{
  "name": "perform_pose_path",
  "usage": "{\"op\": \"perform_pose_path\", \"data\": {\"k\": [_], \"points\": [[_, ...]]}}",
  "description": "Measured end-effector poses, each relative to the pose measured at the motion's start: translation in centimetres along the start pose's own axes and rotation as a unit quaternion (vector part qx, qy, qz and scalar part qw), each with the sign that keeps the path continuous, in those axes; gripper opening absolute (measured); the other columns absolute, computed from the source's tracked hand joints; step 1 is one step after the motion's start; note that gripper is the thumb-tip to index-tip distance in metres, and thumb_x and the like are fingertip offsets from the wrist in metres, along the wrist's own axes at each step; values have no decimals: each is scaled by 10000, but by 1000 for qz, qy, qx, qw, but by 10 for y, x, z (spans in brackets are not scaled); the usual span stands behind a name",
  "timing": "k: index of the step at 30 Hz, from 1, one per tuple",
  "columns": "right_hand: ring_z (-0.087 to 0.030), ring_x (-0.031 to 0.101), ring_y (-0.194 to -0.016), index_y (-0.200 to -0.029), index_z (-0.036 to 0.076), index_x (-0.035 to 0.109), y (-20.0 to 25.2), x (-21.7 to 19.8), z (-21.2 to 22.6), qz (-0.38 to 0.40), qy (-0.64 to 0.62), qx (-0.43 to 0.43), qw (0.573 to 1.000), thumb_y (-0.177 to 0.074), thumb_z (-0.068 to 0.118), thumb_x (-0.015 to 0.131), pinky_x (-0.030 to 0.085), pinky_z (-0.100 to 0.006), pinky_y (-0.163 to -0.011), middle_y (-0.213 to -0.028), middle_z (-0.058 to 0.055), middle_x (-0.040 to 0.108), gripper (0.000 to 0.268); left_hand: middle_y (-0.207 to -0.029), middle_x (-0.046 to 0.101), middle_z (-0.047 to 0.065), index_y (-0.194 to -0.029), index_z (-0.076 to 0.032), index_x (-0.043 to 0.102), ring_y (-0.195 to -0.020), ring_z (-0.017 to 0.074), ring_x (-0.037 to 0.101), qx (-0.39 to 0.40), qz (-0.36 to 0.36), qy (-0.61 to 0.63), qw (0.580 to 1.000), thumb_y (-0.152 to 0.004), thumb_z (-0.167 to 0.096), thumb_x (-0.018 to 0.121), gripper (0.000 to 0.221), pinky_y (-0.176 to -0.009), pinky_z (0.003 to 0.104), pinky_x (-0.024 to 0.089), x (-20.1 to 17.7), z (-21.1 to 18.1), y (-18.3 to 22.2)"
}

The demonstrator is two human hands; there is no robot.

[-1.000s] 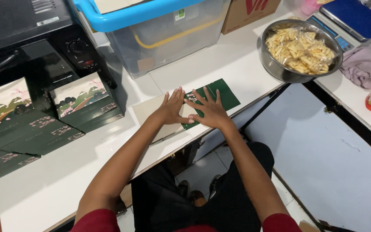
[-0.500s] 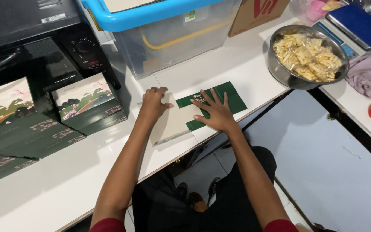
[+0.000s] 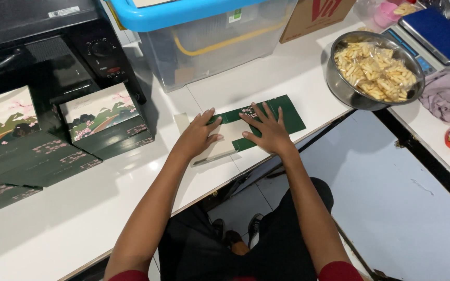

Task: Assembling cardboard boxes by folding flaps and interlocking them at a prep counter.

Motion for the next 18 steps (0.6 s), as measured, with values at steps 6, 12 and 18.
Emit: {"op": "perform_pose_path", "data": {"k": [6, 12, 18], "points": [[-328, 68, -1586, -1565, 467, 341, 0, 3, -1, -13, 3, -8, 1000, -988, 752, 309, -71, -635, -1241, -1726, -10, 150, 644, -1669, 270, 183, -1609, -60, 284, -1556, 306, 230, 40, 61, -53, 996, -1096, -522, 303, 690, -1294, 465, 96, 15, -9, 0], [-314, 73, -1589, -1560, 473, 345, 2, 0, 0, -10, 1, -5, 1000, -983, 760, 296, -72, -620, -1246, -1725, -6, 165, 646, -1657, 301, 142, -1614, -94, 287, -1540, 282, 267, 7, 32, -56, 998, -1099, -533, 263, 678, -1284, 460, 139, 18, 13, -14], [-279, 62, -1592, -1557, 505, 329, -6, 2, -10, 4, 7, 6, 1000, -986, 762, 269, -82, -601, -1252, -1727, 25, 148, 629, -1677, 274, 67, -1612, -167, 308, -1562, 256, 202, 42, 85, -41, 995, -1097, -515, 282, 621, -1292, 444, 66, 12, -1, 0]]}}
Point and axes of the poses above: each hand's wrist, its own y-axis away from the middle knuckle, its own x-axis out of the palm, z = x × y, the point moved 7 cm from there along -y, towards the middle knuckle
